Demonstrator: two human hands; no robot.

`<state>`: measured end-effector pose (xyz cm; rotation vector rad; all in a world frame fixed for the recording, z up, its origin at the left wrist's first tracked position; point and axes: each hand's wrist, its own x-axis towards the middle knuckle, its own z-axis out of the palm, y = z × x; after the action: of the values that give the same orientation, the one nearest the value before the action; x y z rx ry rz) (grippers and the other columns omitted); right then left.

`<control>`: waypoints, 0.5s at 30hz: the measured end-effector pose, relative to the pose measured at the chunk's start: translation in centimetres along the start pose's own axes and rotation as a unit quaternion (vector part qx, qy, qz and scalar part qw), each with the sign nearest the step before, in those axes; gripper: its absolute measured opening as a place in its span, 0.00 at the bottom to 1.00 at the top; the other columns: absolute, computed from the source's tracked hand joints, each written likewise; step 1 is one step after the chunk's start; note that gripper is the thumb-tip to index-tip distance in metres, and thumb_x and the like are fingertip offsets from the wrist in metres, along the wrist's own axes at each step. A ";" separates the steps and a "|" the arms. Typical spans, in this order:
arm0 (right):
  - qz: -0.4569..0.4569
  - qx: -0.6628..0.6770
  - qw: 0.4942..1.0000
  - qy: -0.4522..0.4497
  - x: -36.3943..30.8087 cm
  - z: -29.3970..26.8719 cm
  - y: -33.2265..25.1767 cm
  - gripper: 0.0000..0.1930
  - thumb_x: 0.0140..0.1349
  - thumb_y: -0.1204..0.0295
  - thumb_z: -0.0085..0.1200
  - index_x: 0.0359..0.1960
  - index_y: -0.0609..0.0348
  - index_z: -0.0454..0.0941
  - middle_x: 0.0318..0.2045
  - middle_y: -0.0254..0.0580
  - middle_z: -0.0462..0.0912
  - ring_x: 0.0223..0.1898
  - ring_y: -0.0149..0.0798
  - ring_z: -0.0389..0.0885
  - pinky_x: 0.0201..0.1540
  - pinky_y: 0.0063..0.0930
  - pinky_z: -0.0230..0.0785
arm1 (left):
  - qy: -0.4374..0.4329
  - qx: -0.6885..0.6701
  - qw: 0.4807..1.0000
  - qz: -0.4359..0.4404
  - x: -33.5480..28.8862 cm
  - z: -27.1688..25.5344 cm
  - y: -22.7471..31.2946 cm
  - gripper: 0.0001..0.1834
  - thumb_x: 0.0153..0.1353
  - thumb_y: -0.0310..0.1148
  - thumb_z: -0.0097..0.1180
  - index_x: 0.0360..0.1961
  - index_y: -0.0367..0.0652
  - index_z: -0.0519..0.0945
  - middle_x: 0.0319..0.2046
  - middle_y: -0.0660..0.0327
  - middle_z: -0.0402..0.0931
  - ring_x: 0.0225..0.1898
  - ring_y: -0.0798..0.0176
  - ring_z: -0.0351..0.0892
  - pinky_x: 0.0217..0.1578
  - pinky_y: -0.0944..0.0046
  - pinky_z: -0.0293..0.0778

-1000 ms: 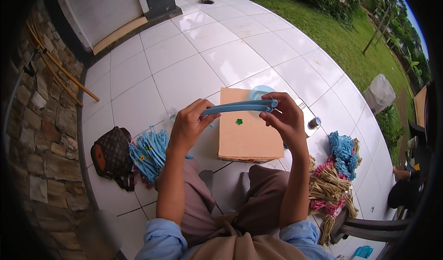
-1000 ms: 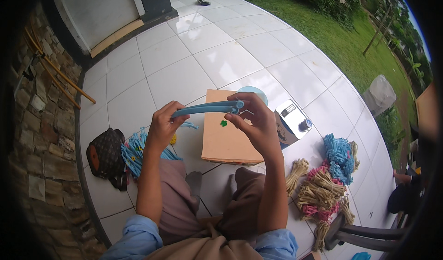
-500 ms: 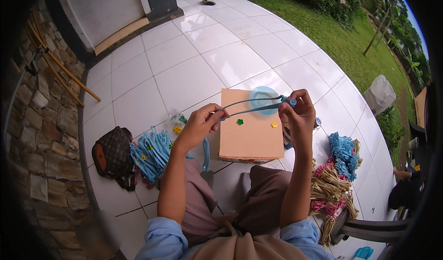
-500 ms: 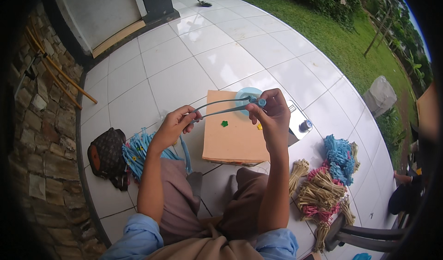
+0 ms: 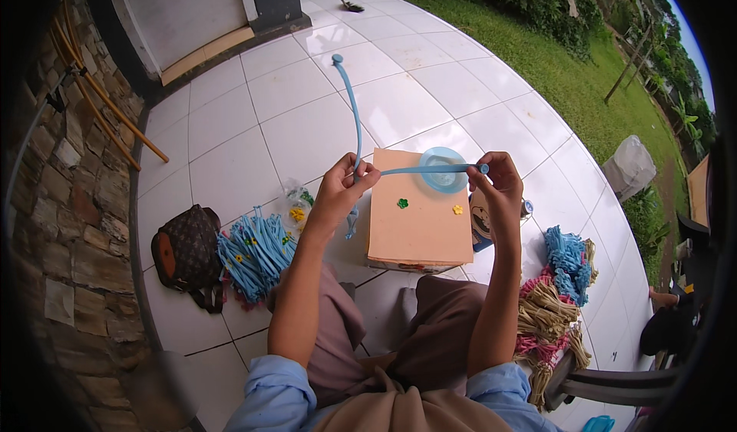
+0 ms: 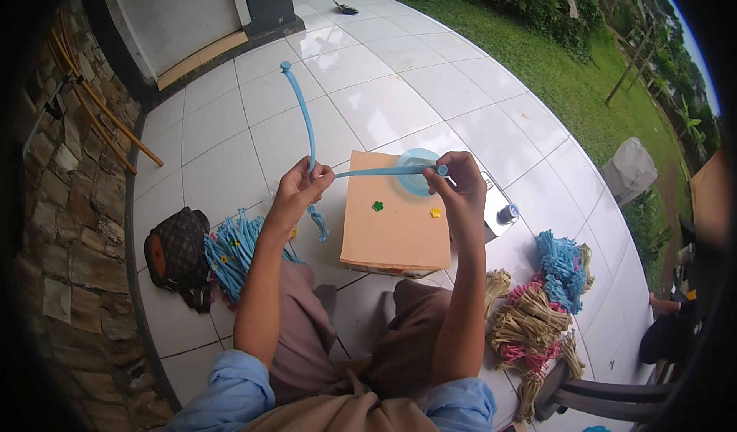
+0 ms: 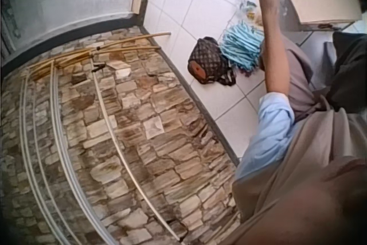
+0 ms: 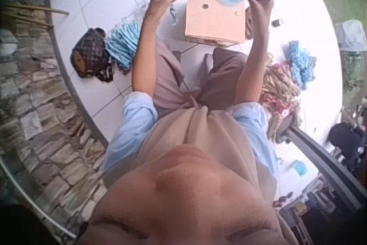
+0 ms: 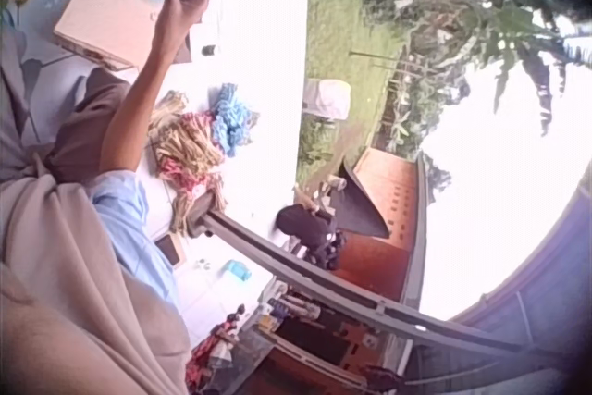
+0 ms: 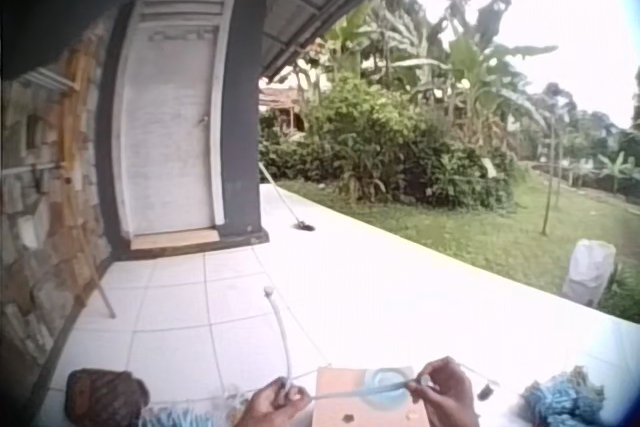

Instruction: The person applies adhesive to blue shoe straps and attaches small green and yellow decorative elements to them before sorting the pieces into piles.

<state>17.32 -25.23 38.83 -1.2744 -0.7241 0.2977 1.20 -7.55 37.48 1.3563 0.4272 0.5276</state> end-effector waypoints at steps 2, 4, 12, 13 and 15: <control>-0.004 -0.009 1.000 0.002 0.0 -0.2 0.1 0.09 0.52 0.81 0.55 0.33 0.61 0.68 0.27 0.37 0.73 0.26 0.25 0.72 0.29 0.17 0.64 | -0.010 0.053 0.998 0.036 0.0 -0.2 -0.2 0.12 0.55 0.33 0.56 0.24 0.49 0.63 0.28 0.67 0.69 0.24 0.79 0.56 0.26 0.78 0.55; -0.008 -0.015 1.000 0.004 0.1 -0.4 0.4 0.09 0.53 0.81 0.54 0.34 0.62 0.68 0.29 0.38 0.74 0.27 0.26 0.72 0.30 0.18 0.65 | -0.034 0.058 0.996 0.051 0.0 -0.4 -0.7 0.14 0.55 0.33 0.56 0.23 0.49 0.62 0.29 0.67 0.70 0.24 0.79 0.57 0.26 0.77 0.56; 0.101 -0.428 0.895 -0.072 1.1 -7.9 10.9 0.15 0.50 0.74 0.56 0.42 0.62 0.75 0.33 0.49 0.77 0.31 0.39 0.78 0.35 0.30 0.71 | -0.003 0.160 0.987 0.009 1.6 1.9 -3.6 0.15 0.59 0.36 0.52 0.24 0.44 0.58 0.28 0.63 0.71 0.22 0.73 0.61 0.24 0.71 0.62; 0.116 -0.469 0.870 -0.097 0.3 -8.7 13.1 0.16 0.48 0.73 0.58 0.41 0.62 0.76 0.34 0.50 0.77 0.34 0.41 0.78 0.38 0.31 0.71 | -0.008 0.160 0.987 0.008 1.6 2.3 -4.0 0.15 0.59 0.36 0.52 0.24 0.44 0.58 0.28 0.63 0.71 0.22 0.73 0.61 0.24 0.71 0.62; 0.140 -0.535 0.820 -0.149 -0.6 -9.6 15.5 0.19 0.46 0.69 0.61 0.42 0.60 0.75 0.38 0.51 0.74 0.43 0.48 0.73 0.44 0.36 0.68 | 0.062 0.307 0.946 0.081 1.5 3.0 -4.5 0.17 0.60 0.39 0.50 0.28 0.40 0.59 0.26 0.57 0.71 0.22 0.61 0.69 0.28 0.64 0.67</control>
<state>25.80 -28.36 23.04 -2.4666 -1.0233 0.3406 4.63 -9.69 33.63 1.9768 0.6166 0.6478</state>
